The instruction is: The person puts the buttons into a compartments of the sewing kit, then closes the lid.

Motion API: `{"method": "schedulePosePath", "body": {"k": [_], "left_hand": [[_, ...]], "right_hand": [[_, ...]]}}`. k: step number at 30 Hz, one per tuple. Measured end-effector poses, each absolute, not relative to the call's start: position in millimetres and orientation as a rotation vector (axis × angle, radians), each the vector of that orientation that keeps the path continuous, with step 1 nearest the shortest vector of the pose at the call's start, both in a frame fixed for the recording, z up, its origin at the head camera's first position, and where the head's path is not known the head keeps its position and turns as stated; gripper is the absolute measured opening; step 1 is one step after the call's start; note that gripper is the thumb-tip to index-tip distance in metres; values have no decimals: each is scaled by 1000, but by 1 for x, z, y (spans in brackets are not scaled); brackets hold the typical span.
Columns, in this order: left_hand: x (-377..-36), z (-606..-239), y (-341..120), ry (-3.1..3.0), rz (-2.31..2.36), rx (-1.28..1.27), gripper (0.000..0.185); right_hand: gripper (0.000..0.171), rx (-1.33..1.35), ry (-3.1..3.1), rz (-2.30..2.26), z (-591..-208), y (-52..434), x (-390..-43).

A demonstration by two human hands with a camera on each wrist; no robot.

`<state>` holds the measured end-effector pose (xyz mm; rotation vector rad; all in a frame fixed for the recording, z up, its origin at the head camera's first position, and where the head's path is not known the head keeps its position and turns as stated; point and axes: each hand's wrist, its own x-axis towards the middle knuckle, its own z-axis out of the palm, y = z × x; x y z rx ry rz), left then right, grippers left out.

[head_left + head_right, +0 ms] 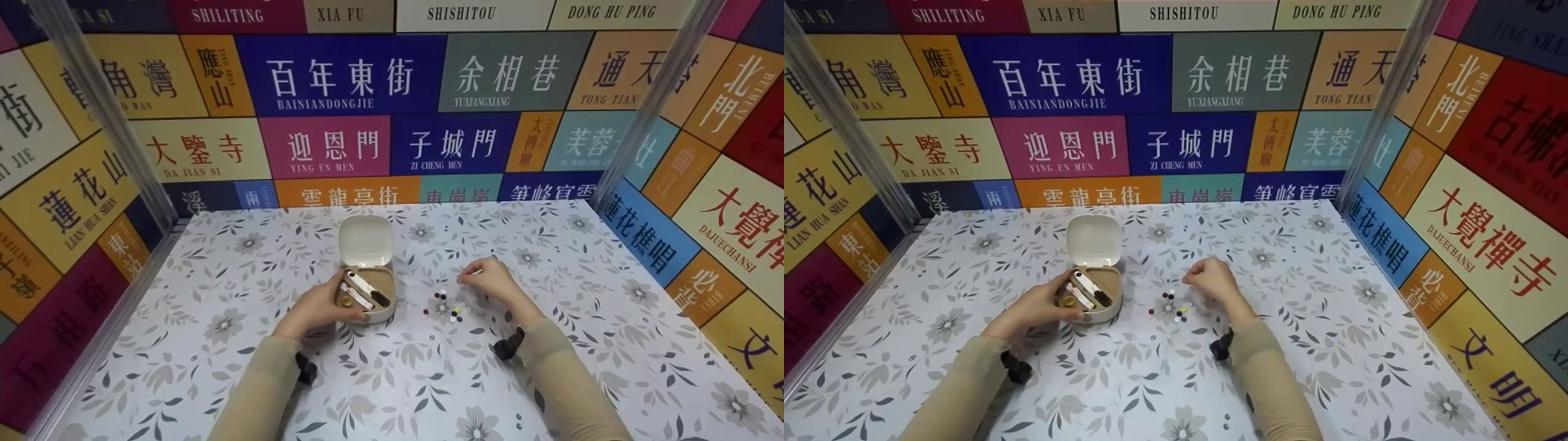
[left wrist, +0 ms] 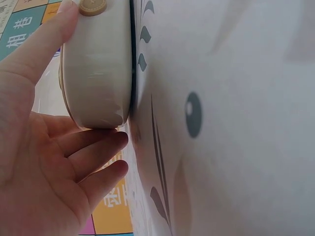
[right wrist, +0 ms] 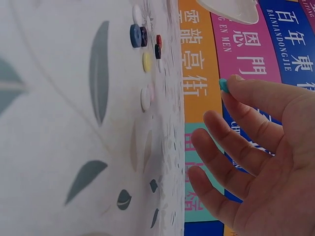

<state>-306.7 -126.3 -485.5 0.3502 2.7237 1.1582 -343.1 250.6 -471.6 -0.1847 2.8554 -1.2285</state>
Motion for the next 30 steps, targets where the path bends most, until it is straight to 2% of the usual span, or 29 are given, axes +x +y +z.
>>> {"method": "schedulePosePath", "body": {"k": [18,30], "left_hand": [[-308,-485,-126,2701,1166,319,128],[-309,-487,-126,2701,1179,331,125]], "right_hand": [[15,-170,2795,-1238,-459,244,-349],[14,-271,2827,-1239,-454,237,-352]]}}
